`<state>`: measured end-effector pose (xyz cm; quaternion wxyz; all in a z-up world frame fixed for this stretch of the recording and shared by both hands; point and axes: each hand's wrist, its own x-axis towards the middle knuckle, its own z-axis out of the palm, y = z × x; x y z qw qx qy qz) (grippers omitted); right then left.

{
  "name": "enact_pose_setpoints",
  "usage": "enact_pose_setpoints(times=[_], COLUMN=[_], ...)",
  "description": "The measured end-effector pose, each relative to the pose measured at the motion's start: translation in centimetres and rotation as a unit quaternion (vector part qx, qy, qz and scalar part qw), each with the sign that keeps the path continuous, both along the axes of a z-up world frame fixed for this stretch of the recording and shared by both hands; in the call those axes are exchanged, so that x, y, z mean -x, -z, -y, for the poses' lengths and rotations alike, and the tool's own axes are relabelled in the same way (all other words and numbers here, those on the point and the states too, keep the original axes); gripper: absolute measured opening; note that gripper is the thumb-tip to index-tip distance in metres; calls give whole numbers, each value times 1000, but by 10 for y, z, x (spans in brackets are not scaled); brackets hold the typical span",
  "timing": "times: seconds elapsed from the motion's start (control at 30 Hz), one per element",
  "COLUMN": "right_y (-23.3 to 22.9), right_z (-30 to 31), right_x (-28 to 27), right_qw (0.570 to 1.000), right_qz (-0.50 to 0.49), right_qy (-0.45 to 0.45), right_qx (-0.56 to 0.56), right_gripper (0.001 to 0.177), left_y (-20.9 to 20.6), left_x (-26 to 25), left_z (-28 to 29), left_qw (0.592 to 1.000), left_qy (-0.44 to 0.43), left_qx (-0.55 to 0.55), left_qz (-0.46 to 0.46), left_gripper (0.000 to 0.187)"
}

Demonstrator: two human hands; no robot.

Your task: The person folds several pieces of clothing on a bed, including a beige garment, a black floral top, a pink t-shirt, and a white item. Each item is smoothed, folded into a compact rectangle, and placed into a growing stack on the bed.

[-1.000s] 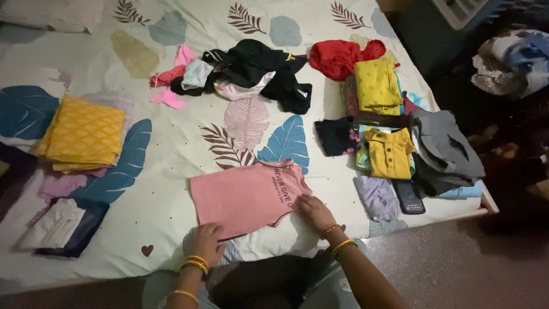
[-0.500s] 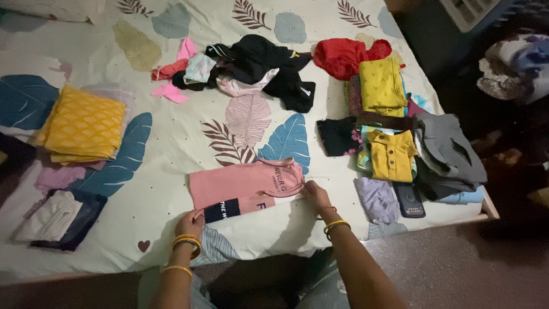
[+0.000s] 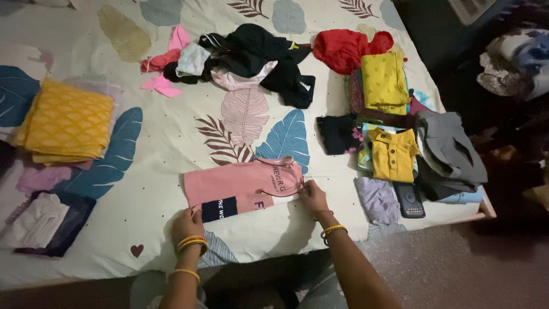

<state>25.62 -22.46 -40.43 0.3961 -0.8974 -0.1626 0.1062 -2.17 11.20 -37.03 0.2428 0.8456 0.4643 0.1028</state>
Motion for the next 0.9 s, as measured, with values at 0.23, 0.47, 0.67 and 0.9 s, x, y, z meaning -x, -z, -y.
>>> enact_pose_setpoints(times=[0.23, 0.47, 0.67, 0.9], right_y=[-26, -33, -29, -50], right_z=[-5, -30, -80, -107], right_x=[24, 40, 104, 108], right_qw=[997, 982, 945, 892], right_qz=[-21, 167, 254, 282], right_qy=[52, 81, -206, -316], right_qx=[-59, 41, -8, 155], right_gripper=[30, 31, 44, 66], left_y=[-28, -33, -30, -50], left_x=[-3, -11, -30, -32], left_z=[8, 20, 80, 61], left_qw=[998, 997, 925, 927], left_qy=[7, -16, 326, 343], left_qx=[-68, -80, -185, -75], left_qz=[-13, 1, -64, -135], left_gripper=[30, 39, 60, 66])
